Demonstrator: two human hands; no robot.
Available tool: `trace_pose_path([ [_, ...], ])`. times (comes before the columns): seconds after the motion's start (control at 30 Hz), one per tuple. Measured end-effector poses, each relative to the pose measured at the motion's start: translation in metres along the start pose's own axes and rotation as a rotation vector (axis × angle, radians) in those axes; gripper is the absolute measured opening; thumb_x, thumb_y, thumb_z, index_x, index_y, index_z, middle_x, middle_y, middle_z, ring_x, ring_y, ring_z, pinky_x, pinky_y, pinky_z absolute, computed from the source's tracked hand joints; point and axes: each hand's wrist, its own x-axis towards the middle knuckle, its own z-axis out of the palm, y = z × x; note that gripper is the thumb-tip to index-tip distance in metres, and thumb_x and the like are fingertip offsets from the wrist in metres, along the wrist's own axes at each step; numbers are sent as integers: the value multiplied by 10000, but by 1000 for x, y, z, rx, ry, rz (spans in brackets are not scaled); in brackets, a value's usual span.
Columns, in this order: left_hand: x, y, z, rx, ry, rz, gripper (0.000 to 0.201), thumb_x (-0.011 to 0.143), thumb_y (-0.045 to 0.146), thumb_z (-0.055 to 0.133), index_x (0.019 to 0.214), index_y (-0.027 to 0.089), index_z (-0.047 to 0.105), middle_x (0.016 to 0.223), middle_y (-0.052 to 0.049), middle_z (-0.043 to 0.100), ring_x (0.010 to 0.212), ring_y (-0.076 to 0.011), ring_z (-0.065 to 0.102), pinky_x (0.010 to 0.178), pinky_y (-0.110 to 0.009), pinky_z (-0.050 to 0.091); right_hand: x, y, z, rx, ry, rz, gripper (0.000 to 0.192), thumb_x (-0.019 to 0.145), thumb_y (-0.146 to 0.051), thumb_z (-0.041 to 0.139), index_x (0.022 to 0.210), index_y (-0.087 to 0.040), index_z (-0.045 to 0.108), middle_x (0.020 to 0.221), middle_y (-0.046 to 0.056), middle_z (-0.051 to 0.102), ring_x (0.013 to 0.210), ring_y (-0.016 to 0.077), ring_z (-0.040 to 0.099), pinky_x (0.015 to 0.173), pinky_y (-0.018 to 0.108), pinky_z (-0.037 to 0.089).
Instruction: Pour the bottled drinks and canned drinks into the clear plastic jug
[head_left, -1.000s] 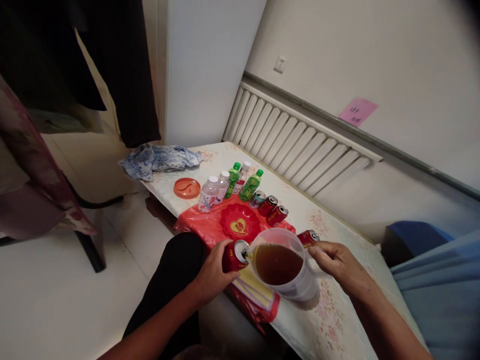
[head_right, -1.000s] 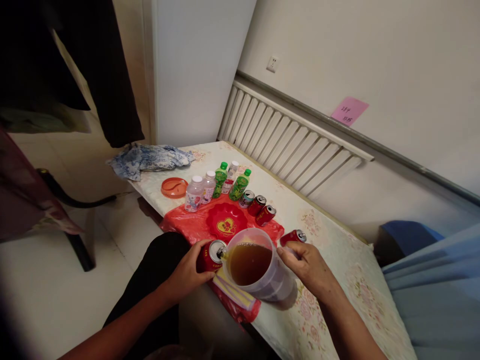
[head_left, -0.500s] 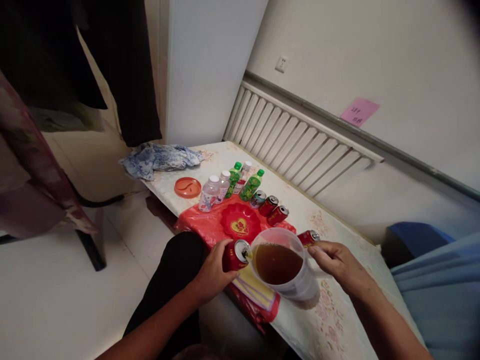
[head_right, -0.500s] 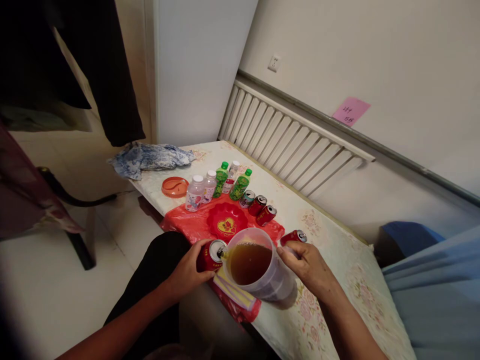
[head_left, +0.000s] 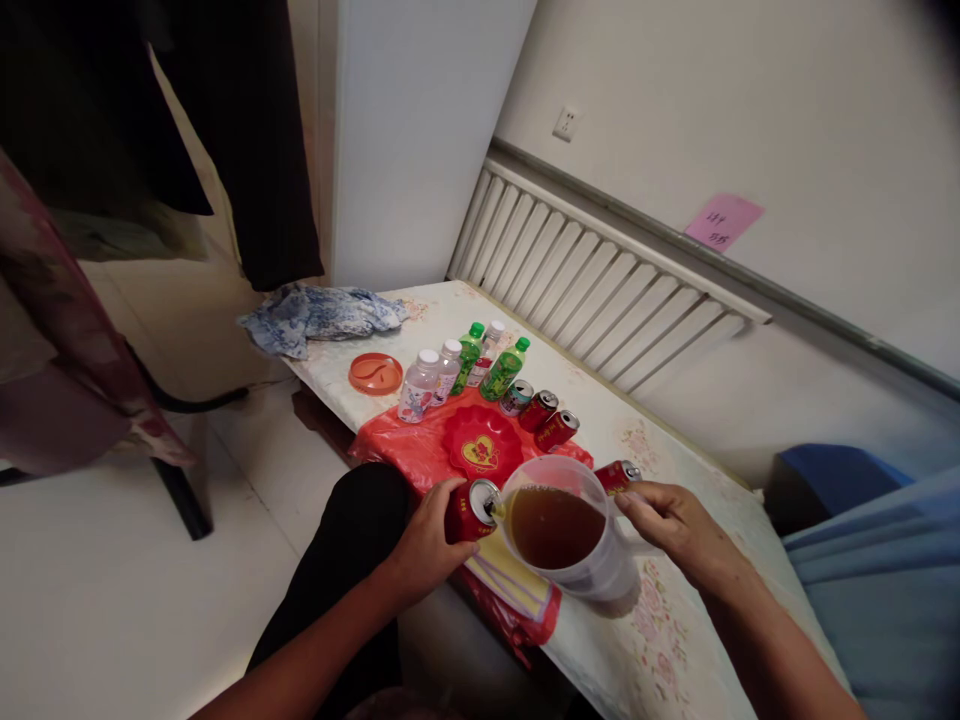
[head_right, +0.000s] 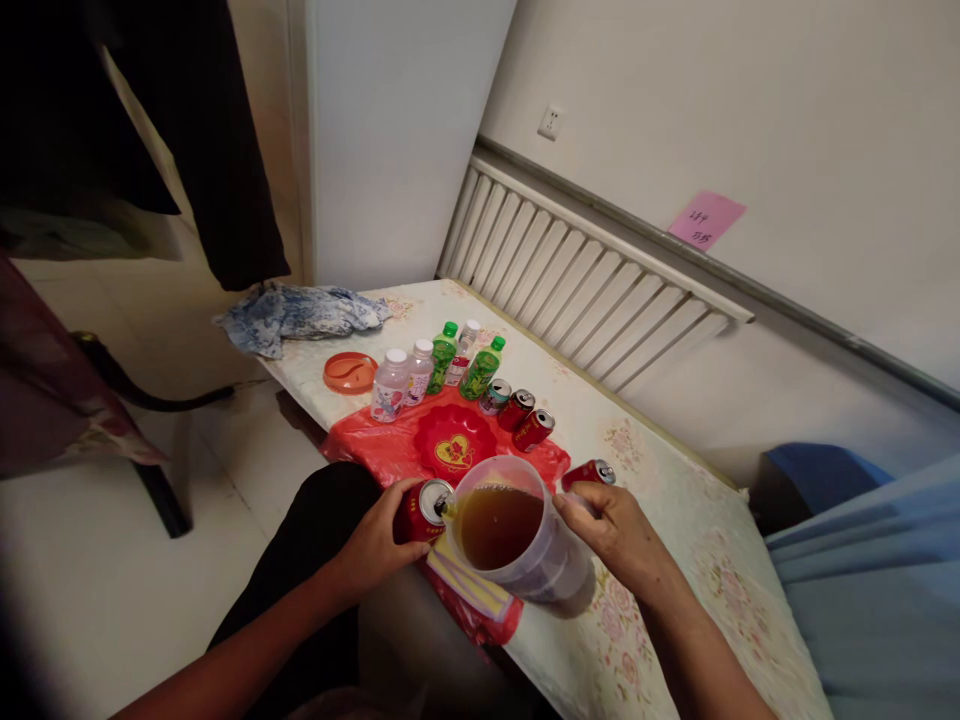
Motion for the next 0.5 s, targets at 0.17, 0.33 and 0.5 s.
trace_pose_path([
  [0.17, 1, 0, 1, 5, -12, -7, 685, 612, 110, 711, 1261, 197, 510, 1317, -121, 576, 1246, -303, 530, 1091, -485, 385, 1, 1, 0, -4, -15, -1, 467, 825, -571, 505, 560, -207, 379, 592, -43, 240, 552, 106, 256, 500, 254, 216],
  [0.33, 1, -5, 2, 16, 5, 7, 676, 609, 125, 729, 1246, 214, 519, 1294, -107, 591, 1233, -304, 542, 1087, -490, 392, 3, 2, 1, -12, 4, -16, 480, 810, -557, 527, 546, -212, 322, 576, -44, 236, 538, 100, 255, 488, 249, 210],
  [0.5, 2, -7, 2, 10, -5, 0, 668, 618, 130, 732, 1246, 210, 519, 1303, -112, 586, 1239, -312, 538, 1092, -493, 385, 4, 1, 4, -26, 18, -21, 476, 804, -537, 539, 524, -209, 339, 553, -45, 241, 523, 99, 269, 477, 247, 224],
])
